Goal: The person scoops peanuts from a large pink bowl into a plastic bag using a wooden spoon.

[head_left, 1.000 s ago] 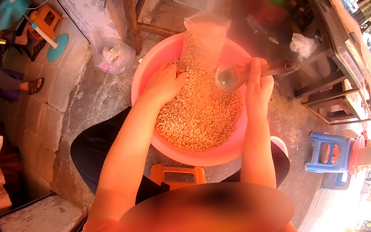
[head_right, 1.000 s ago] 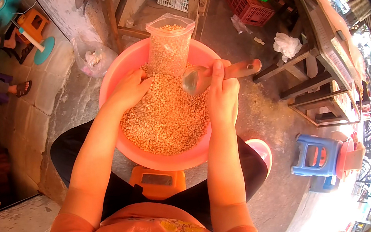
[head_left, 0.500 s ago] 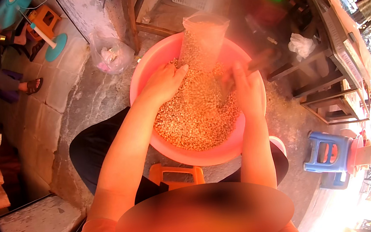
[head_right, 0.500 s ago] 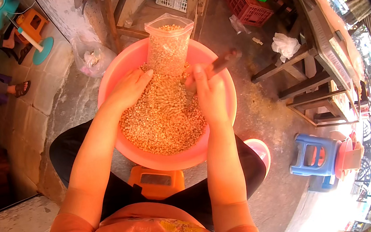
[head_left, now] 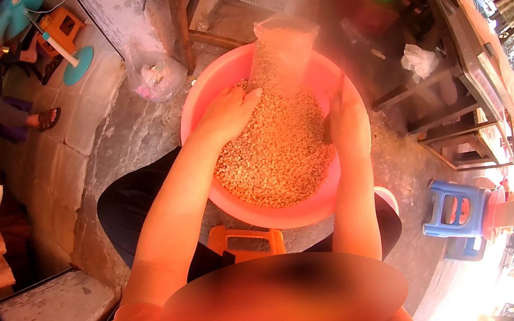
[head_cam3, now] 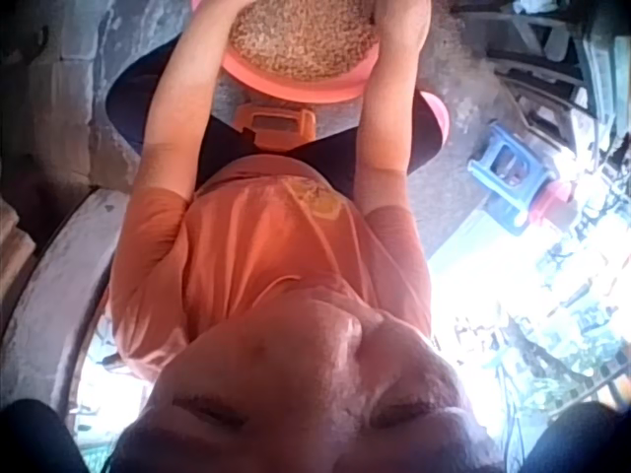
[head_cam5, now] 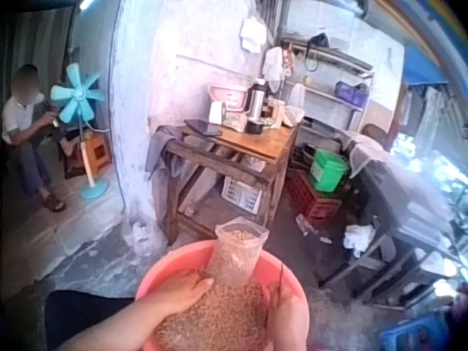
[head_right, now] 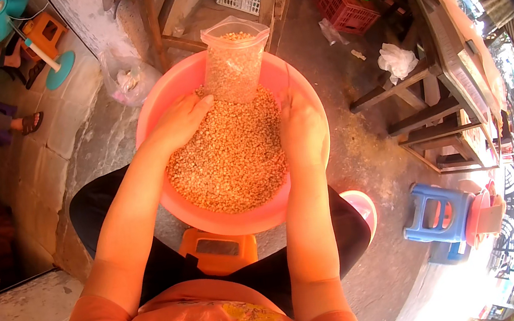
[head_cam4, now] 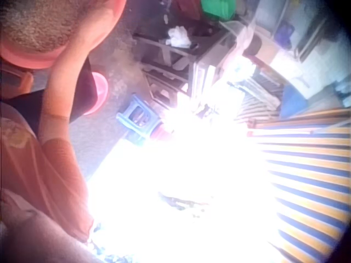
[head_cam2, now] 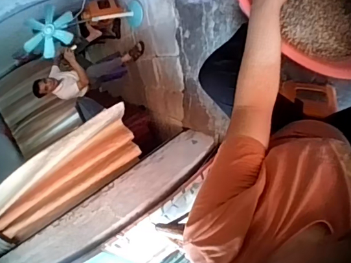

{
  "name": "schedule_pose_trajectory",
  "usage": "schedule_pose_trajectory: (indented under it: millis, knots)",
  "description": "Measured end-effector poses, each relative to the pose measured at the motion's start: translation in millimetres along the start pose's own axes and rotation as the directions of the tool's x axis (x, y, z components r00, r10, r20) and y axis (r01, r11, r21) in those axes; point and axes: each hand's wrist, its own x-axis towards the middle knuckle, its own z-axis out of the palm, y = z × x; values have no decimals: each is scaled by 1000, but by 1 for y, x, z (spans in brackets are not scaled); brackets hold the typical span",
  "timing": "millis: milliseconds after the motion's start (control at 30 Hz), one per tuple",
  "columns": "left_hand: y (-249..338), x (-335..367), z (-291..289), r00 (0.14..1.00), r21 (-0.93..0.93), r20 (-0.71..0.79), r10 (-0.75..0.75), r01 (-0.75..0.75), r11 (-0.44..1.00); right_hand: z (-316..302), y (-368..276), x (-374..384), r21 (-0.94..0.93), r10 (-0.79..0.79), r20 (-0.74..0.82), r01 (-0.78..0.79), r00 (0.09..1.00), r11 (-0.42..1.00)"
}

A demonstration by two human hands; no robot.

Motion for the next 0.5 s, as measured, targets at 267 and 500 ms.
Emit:
schedule_pose_trajectory:
  millis: [267, 500]
  knots:
    - [-1, 0, -1, 1000, -20, 3, -9, 9, 1000, -4, -4, -8, 128, -31, 533, -44, 846, 991]
    - [-3, 0, 1, 1000, -86, 2, -6, 6, 996, 1, 3, -6, 549, -28, 573, -358, 819, 755]
